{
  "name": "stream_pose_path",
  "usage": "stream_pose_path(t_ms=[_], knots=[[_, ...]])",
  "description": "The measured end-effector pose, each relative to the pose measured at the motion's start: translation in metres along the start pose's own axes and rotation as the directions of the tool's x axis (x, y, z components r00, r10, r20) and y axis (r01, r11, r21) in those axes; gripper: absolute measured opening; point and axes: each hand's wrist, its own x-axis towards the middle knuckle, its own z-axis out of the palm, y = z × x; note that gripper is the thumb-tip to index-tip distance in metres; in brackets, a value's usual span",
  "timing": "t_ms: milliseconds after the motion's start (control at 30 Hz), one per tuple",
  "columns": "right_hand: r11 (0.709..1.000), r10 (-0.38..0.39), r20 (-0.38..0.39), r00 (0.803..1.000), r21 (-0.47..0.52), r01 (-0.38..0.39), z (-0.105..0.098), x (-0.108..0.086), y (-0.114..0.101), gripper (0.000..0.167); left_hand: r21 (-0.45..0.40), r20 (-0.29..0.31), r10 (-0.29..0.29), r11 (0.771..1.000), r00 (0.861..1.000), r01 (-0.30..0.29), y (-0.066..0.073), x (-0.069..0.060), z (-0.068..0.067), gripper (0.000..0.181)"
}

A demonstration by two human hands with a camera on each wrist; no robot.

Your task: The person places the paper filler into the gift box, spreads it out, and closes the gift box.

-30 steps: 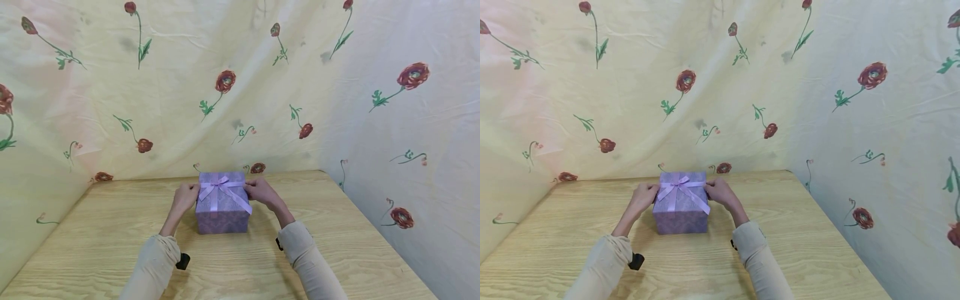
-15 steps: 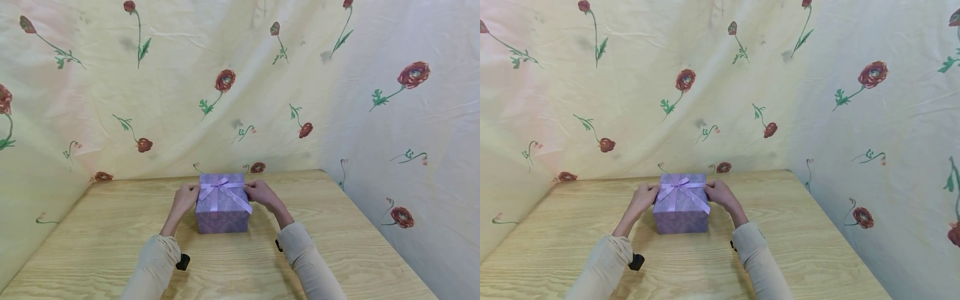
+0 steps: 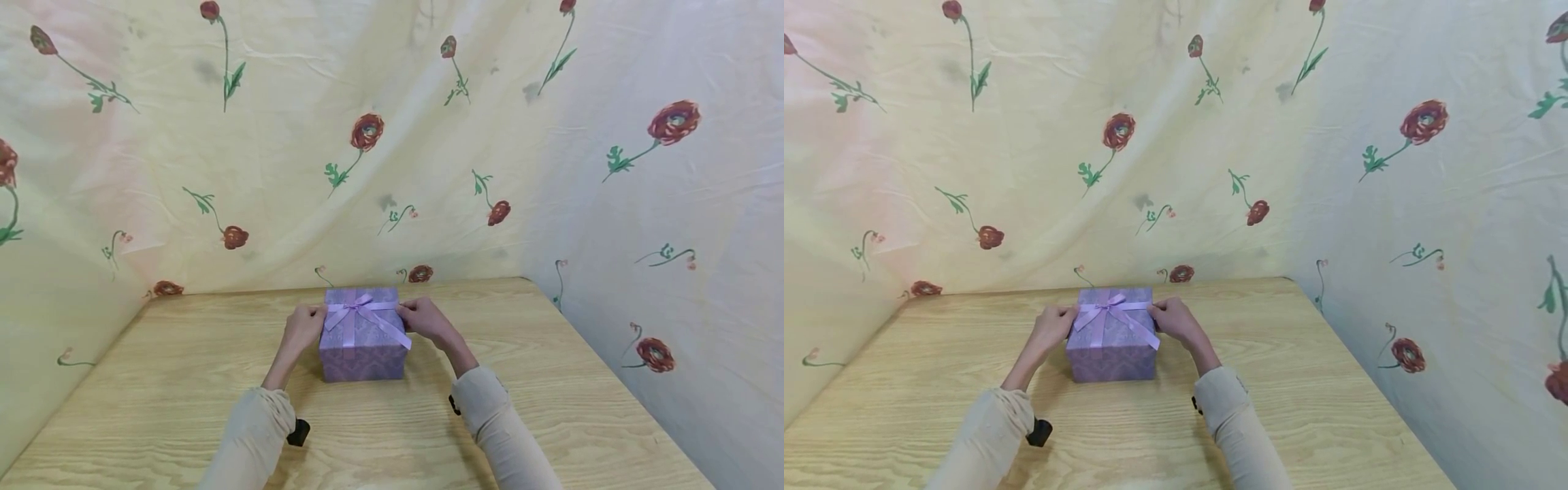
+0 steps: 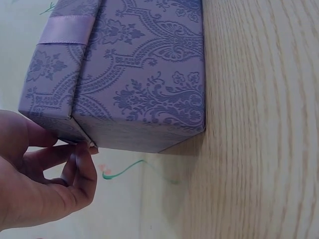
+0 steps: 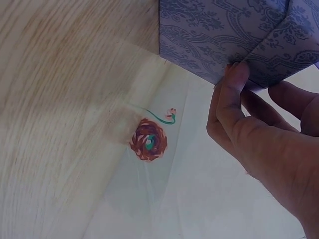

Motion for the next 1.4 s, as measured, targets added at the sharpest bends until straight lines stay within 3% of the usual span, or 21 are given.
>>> stream_pose_path(t_ms=[400, 900, 1100, 1267, 1400], knots=[[0.997, -0.036, -0.049, 0.998, -0.068, 0.033, 0.004, -0.003, 0.001, 0.029, -0.048, 0.012, 0.019, 0.999, 1.0, -0.018, -0.004, 0.0, 0.005, 0.051], [0.995, -0.047, -0.058, 0.997, -0.096, 0.041, 0.001, -0.009, 0.001, 0.033, -0.049, 0.015, 0.021, 0.999, 1.0, -0.02, -0.002, -0.003, 0.006, 0.051], [0.993, -0.056, -0.077, 0.995, -0.103, 0.048, 0.003, -0.01, 0.0, 0.036, -0.044, 0.056, 0.008, 0.999, 0.998, -0.006, -0.004, 0.001, 0.002, 0.044], [0.993, -0.074, -0.116, 0.99, -0.095, 0.063, 0.007, -0.012, 0.01, 0.043, -0.038, 0.081, -0.005, 0.999, 0.997, 0.008, -0.013, -0.003, 0.0, 0.056], [0.985, -0.076, -0.13, 0.989, -0.163, 0.054, 0.004, -0.02, 0.018, 0.043, -0.014, 0.111, 0.006, 1.0, 0.994, -0.004, -0.02, -0.011, -0.006, 0.072]])
